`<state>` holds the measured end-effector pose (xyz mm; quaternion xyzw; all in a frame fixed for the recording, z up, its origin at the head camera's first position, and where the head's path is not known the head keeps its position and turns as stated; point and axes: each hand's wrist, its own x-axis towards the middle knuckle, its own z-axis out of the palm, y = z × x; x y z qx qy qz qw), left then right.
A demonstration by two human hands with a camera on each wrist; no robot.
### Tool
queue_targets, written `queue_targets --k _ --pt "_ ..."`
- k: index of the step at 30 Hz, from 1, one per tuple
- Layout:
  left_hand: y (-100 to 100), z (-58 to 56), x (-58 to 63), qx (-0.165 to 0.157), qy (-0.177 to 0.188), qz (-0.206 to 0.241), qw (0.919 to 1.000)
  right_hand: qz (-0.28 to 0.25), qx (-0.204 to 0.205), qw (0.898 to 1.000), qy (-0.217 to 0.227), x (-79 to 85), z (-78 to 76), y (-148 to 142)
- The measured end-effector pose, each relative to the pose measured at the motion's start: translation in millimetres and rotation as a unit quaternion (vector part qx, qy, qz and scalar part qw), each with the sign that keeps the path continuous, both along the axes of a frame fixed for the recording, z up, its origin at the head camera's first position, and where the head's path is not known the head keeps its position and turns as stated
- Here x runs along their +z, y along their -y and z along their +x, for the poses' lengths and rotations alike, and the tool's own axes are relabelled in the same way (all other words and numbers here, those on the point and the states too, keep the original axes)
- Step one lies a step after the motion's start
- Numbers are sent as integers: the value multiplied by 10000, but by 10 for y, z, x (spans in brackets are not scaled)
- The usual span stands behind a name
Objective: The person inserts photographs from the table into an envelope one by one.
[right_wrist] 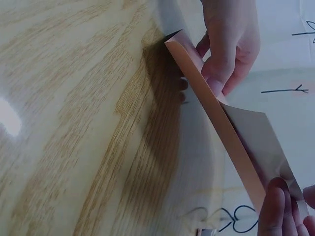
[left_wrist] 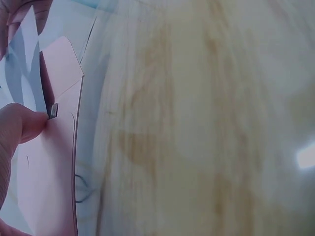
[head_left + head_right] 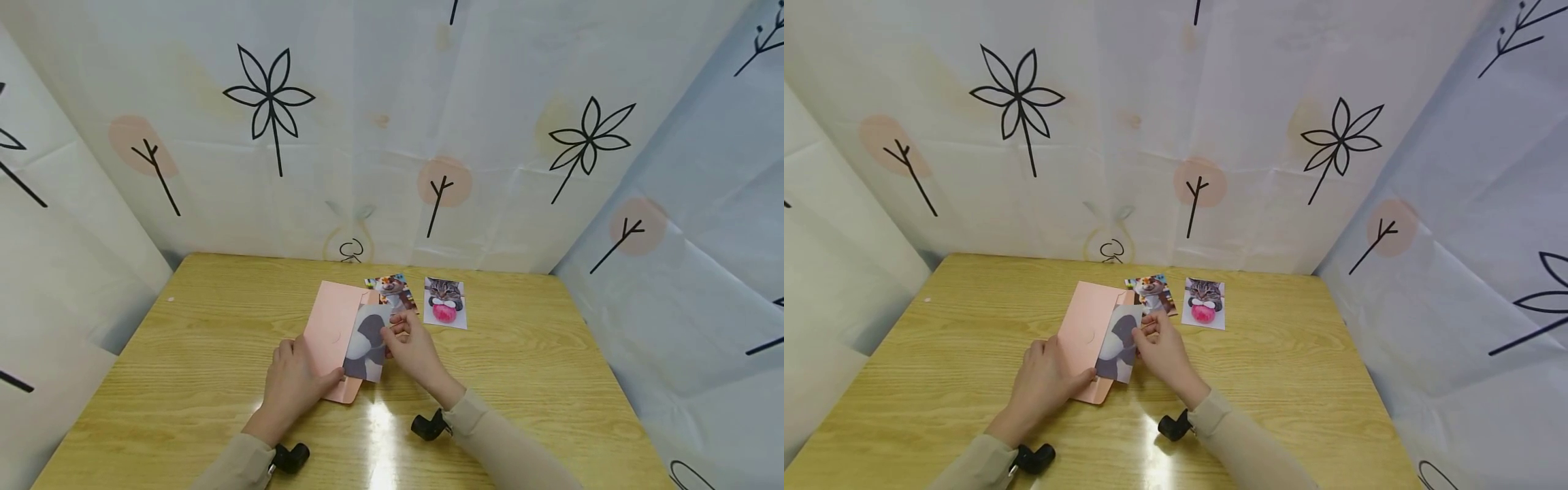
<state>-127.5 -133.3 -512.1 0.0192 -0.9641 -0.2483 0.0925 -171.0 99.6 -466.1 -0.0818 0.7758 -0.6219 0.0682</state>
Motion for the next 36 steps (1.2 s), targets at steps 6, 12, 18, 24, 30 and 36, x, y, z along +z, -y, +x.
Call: queue_targets --k 6,12,18,24,30,36 --pt "1 -7 -6 15 -82 -50 10000 338 -153 9985 -406 50 47 68" --pt "-11 -4 7 31 -1 2 10000 837 -127 9955 -428 60 61 154" --pt "-13 -3 13 26 -15 -20 10000 1469 -23 9886 -327 67 52 220" --pt "-21 2 29 38 -28 24 10000 1250 -66 9920 -188 -1 27 281" --pt "-48 -1 49 45 156 162 9997 842 -98 9963 108 -99 24 397" --pt "-61 2 60 20 232 170 9996 897 -210 9957 129 -165 28 481"
